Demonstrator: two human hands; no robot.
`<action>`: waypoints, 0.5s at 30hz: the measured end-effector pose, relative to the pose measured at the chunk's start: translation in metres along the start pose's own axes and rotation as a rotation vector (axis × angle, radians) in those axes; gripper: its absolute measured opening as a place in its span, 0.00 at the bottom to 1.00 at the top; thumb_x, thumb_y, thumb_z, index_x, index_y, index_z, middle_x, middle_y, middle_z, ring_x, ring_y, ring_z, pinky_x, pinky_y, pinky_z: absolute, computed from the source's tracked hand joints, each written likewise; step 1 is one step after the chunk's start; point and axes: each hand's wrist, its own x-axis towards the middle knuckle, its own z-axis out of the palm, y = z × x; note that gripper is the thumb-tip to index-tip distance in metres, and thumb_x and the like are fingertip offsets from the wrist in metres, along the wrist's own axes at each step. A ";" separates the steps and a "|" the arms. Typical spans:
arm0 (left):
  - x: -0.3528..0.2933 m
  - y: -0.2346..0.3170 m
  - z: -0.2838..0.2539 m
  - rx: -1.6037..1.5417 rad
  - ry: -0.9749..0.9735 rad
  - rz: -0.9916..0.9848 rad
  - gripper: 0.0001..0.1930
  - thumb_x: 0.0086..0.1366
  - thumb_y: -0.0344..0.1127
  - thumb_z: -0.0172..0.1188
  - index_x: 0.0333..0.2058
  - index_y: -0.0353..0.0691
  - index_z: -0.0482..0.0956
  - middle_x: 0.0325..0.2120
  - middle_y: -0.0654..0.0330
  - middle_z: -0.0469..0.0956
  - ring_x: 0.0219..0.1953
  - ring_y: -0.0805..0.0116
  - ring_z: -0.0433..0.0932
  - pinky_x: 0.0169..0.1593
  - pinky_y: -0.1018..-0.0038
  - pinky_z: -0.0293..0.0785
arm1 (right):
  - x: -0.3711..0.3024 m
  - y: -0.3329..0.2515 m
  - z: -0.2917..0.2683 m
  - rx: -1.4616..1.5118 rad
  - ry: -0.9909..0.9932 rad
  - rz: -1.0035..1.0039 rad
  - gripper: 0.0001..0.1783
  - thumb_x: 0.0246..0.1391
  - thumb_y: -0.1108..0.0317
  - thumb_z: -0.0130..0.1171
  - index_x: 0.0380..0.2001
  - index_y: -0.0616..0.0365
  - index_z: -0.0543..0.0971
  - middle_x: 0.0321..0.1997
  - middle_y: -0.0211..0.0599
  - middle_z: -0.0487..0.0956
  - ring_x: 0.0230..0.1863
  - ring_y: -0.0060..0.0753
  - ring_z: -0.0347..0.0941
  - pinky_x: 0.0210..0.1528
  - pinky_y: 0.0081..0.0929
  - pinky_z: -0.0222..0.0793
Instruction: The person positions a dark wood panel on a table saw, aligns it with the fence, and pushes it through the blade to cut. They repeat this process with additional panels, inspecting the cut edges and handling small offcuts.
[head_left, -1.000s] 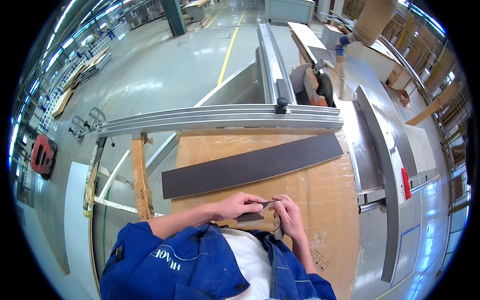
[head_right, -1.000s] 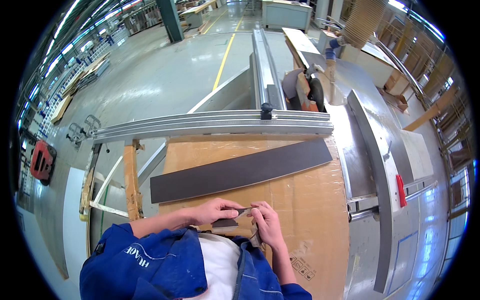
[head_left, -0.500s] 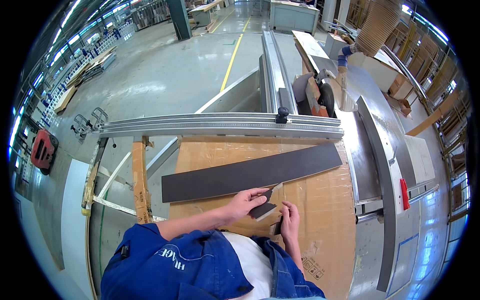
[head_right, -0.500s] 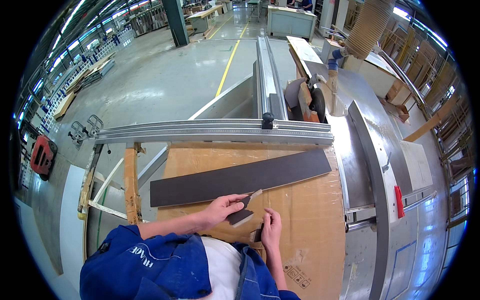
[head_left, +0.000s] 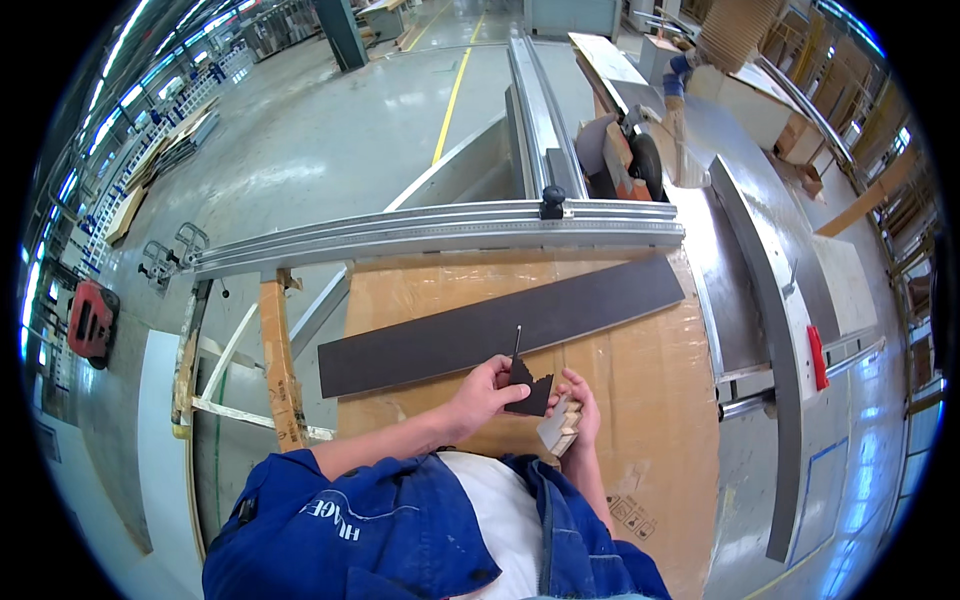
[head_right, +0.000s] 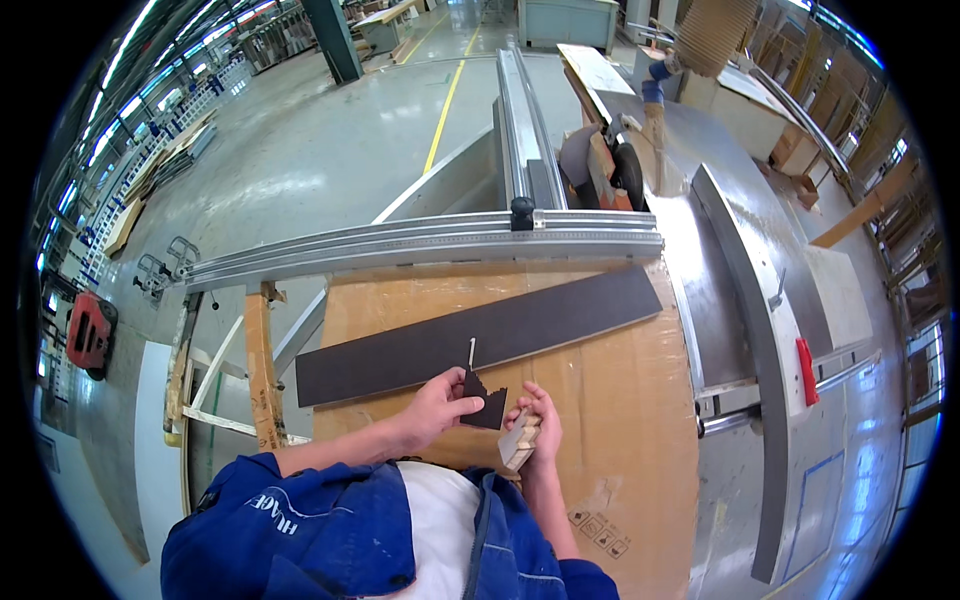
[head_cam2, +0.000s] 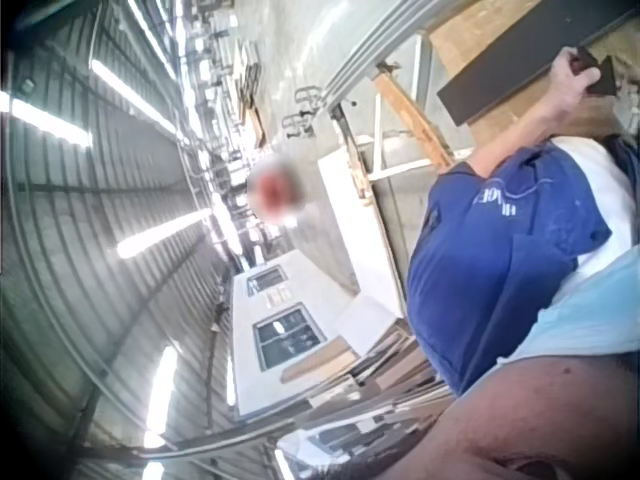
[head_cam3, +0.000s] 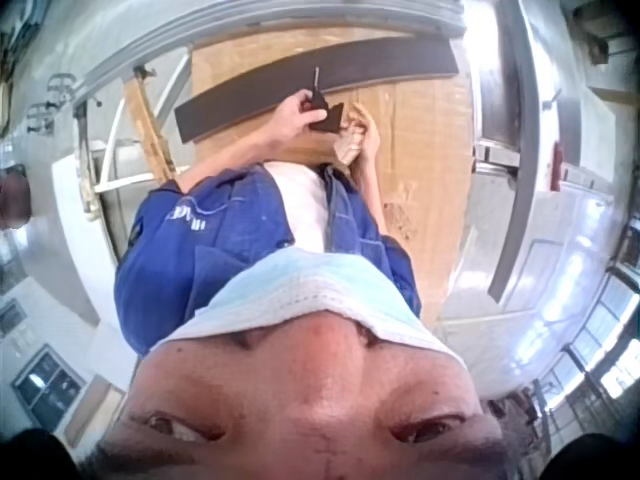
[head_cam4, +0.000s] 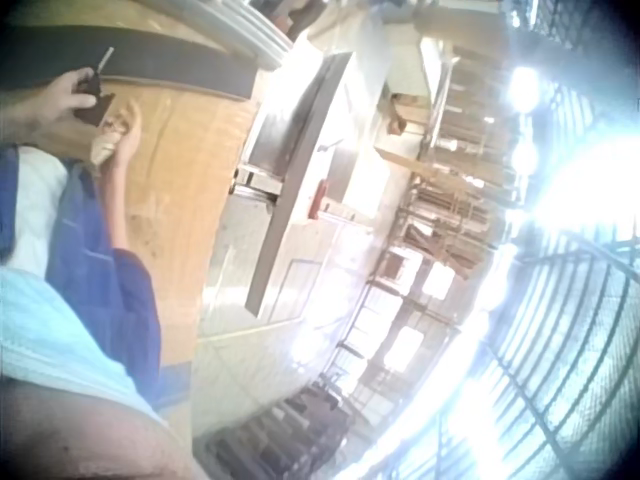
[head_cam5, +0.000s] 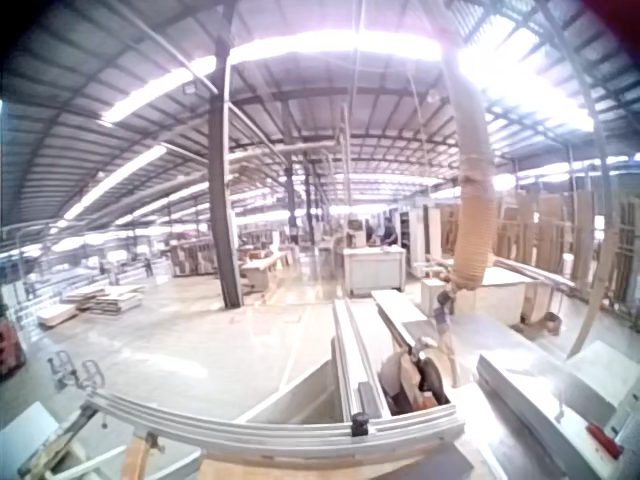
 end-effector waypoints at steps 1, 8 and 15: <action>0.000 0.006 0.003 0.062 0.016 -0.002 0.17 0.71 0.28 0.59 0.55 0.36 0.68 0.50 0.57 0.77 0.51 0.68 0.80 0.52 0.65 0.82 | 0.002 -0.003 0.002 0.025 -0.007 -0.006 0.22 0.66 0.62 0.47 0.58 0.62 0.71 0.36 0.36 0.76 0.29 0.29 0.75 0.29 0.28 0.74; -0.009 0.029 0.014 0.280 -0.074 -0.014 0.22 0.70 0.30 0.60 0.60 0.33 0.69 0.50 0.58 0.79 0.50 0.75 0.78 0.55 0.76 0.74 | -0.008 -0.025 0.030 -0.253 -0.040 -0.107 0.27 0.68 0.54 0.33 0.59 0.54 0.74 0.43 0.32 0.74 0.42 0.25 0.70 0.49 0.25 0.67; -0.008 0.033 0.009 0.498 -0.062 0.002 0.25 0.67 0.30 0.63 0.62 0.35 0.73 0.45 0.58 0.82 0.43 0.77 0.79 0.50 0.77 0.76 | -0.034 -0.044 0.022 -0.483 -0.080 0.002 0.28 0.54 0.74 0.47 0.61 0.57 0.73 0.53 0.35 0.71 0.51 0.25 0.67 0.59 0.25 0.64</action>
